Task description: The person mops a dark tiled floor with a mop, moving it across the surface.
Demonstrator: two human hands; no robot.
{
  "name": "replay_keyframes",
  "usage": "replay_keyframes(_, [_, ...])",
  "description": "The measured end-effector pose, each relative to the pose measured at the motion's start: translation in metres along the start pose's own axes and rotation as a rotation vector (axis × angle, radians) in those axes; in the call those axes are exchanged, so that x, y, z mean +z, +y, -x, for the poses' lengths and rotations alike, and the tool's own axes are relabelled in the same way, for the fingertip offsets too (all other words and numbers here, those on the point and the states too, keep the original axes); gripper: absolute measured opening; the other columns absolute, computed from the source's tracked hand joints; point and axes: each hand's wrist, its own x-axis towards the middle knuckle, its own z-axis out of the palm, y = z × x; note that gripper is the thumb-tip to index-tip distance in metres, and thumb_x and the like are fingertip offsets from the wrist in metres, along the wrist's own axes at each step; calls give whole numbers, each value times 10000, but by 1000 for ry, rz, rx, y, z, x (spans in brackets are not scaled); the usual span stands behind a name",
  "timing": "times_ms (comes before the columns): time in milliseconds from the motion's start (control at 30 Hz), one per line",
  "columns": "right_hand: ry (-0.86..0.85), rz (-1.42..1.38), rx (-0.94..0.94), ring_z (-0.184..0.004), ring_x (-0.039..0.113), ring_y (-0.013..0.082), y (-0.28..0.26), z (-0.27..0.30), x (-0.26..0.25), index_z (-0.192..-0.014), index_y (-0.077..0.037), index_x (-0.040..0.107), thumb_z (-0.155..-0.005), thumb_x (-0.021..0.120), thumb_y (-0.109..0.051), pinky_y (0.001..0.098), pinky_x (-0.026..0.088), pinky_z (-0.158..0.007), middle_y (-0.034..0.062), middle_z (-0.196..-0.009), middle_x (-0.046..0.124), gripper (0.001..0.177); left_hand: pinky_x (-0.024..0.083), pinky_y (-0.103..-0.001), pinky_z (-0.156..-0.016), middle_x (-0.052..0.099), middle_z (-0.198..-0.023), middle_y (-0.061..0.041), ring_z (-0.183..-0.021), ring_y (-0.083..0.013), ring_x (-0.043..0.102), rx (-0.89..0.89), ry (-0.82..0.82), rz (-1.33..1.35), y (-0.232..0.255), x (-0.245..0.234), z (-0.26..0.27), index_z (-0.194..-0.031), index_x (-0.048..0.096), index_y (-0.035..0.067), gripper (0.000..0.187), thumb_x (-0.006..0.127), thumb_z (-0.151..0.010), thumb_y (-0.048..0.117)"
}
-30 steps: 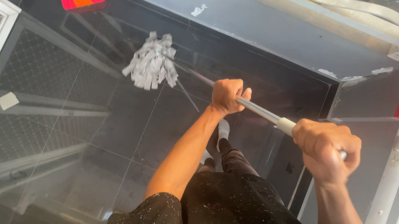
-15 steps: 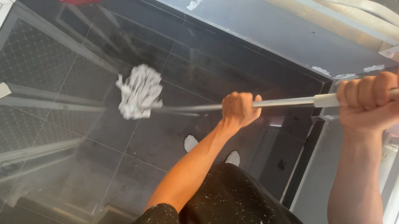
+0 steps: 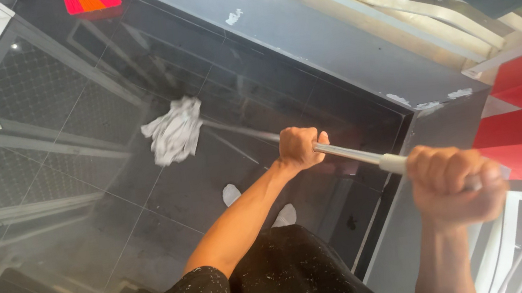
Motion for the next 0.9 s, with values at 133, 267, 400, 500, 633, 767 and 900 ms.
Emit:
replay_keyframes(133, [-62,155,-103,-434,240,158,12,23,22,-568,-111,280,-1039,464,-217,375,286,-494,18,-478,284,517,395,-418,-409,471,-437,-108,-372,-311,482,36,-53,27,-14,16,-17,-493,416,84,448,645,-847,237])
replay_keyframes(267, [-45,72,-105,-441,215,142,12,20,14,-557,-110,286,-1025,449,-125,343,245,-484,14,-478,286,497,415,-437,-436,486,-444,-116,-400,-339,498,10,-94,-29,-13,31,-16,-493,440,89,440,650,-844,250])
replay_keyframes(400, [-24,-7,-77,-425,205,128,-1,16,8,-571,-121,287,-1018,415,-132,327,234,-481,2,-486,281,465,421,-443,-439,492,-435,-118,-386,-334,500,-65,-114,-35,2,25,-5,-487,449,89,458,646,-863,263])
replay_keyframes(500, [2,-35,-59,-400,197,113,-6,15,11,-572,-140,276,-1027,388,-136,327,238,-473,-11,-483,277,468,406,-448,-430,495,-428,-122,-375,-338,488,-121,-128,-68,14,9,11,-474,460,91,464,657,-854,270])
replay_keyframes(633, [22,-54,7,-401,182,110,0,25,29,-579,-150,262,-1035,379,-137,327,233,-473,-13,-482,269,470,388,-443,-421,494,-418,-120,-350,-323,475,-219,-161,-81,19,-29,41,-466,469,84,480,660,-862,277])
replay_keyframes(767, [3,-100,56,-389,170,105,14,40,54,-584,-153,253,-1026,398,-128,322,218,-471,-15,-482,257,466,394,-430,-428,498,-416,-105,-341,-295,474,-241,-157,-122,16,-71,71,-467,479,82,471,653,-864,267])
replay_keyframes(900, [5,-106,69,-403,186,107,19,52,83,-586,-148,266,-1055,398,-151,323,226,-482,-19,-446,266,487,373,-410,-393,482,-395,-86,-318,-258,452,-270,-182,-109,14,-102,93,-459,479,87,465,649,-864,239])
